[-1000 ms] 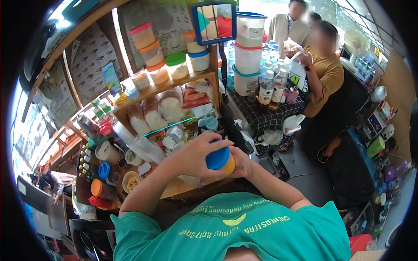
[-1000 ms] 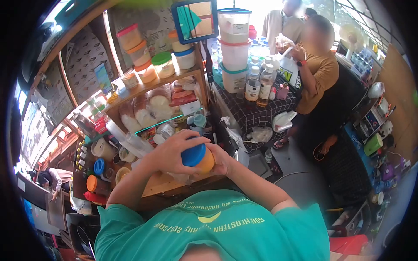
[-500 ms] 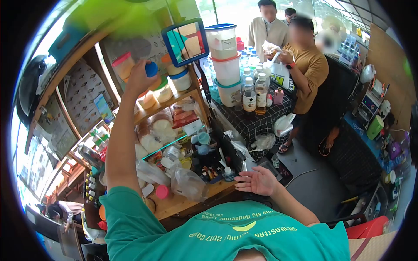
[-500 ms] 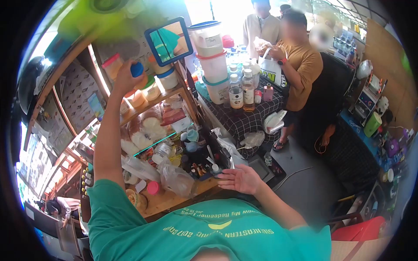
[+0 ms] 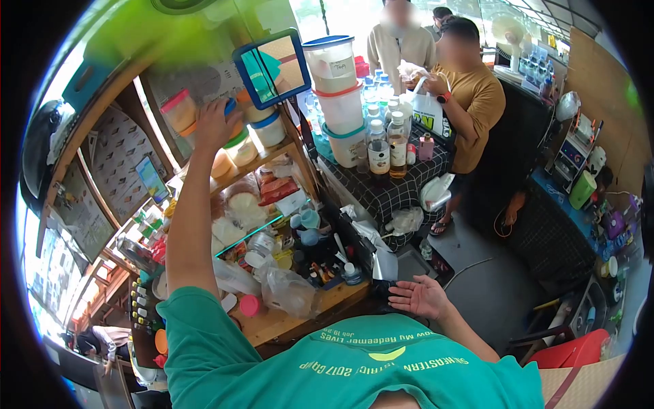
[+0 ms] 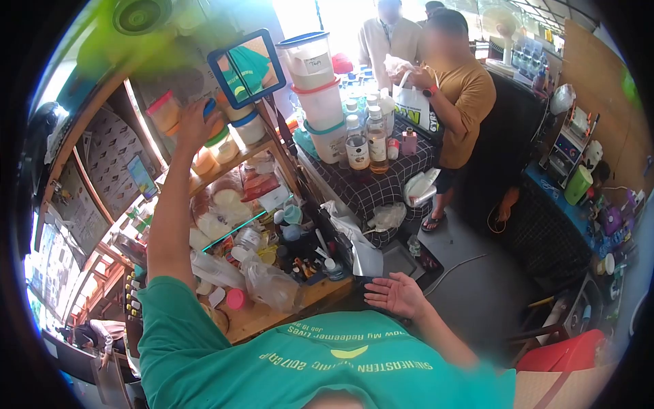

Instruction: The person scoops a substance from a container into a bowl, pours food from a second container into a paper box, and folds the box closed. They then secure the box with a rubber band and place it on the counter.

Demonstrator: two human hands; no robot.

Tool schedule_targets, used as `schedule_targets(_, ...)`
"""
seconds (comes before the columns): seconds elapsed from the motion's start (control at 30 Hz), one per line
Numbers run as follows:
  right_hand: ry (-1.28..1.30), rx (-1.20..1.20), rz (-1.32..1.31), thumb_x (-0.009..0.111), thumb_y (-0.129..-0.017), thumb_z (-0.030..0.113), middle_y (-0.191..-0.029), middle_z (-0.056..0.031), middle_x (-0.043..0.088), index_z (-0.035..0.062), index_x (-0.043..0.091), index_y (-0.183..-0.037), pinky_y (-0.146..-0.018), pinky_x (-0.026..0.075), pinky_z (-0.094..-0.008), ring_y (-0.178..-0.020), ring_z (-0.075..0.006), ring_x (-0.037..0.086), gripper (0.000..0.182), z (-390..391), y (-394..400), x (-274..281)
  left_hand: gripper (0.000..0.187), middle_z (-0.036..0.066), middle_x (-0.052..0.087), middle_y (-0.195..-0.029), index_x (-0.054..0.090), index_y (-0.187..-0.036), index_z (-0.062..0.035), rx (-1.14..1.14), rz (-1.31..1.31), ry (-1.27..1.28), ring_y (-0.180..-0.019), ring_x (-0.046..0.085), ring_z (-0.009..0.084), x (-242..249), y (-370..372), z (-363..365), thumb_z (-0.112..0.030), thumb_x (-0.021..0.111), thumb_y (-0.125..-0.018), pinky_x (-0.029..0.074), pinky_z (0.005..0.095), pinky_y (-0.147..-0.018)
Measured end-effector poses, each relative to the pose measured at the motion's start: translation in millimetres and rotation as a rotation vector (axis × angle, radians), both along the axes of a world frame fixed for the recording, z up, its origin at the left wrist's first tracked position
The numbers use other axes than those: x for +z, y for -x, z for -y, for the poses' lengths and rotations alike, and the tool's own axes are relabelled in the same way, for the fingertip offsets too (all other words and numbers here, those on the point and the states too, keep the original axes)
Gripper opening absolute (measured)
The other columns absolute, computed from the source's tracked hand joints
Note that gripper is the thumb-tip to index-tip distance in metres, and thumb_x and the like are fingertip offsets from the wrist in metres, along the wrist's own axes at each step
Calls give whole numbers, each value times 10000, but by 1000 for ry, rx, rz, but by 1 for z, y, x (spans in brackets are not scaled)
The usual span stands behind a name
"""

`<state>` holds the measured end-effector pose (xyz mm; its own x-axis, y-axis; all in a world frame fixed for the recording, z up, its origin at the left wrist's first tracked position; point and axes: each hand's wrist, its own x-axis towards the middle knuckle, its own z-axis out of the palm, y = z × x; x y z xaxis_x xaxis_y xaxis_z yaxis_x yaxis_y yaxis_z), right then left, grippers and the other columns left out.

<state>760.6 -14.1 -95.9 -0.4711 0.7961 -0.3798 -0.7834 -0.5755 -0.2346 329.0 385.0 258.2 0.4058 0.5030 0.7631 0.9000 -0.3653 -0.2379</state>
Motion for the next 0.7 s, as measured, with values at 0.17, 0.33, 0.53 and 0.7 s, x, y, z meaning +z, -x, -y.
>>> schedule_targets(0.17,15,24,27,483,-997,376,-1359,-293,571,-58,550,-1276,-1129,405,-593,-1269,-504,544,520,1,2,-4,947,124,523,-1449,472,-1441,-101,126,-88,-33,-1362,449,363,1,-15,43,-476,873,-668,323,538,-1135)
schedule_targets(0.33,36,18,73,485,-996,381,-1352,-282,579,-50,553,-1272,-1120,414,-590,-1263,-492,553,516,1,-3,-9,1137,122,463,-1497,412,-1478,-105,174,-146,-12,-1375,433,378,-10,-13,50,-446,942,-531,339,517,-1155)
schedule_targets(0.53,47,22,113,482,-996,380,-1338,-276,587,-46,551,-1274,-1117,417,-587,-1253,-484,560,513,-1,-7,-8,1185,148,476,-1464,409,-1487,-103,63,-76,-21,-1358,437,375,-17,-4,32,-384,969,-481,375,497,-1148)
schedule_targets(0.7,63,13,139,477,-997,377,-1324,-269,595,-39,557,-1255,-1117,419,-578,-1245,-468,568,496,1,-5,-7,1175,147,486,-1456,409,-1494,-109,71,-115,-30,-1329,458,364,-16,-5,32,-441,950,-505,352,499,-1152)
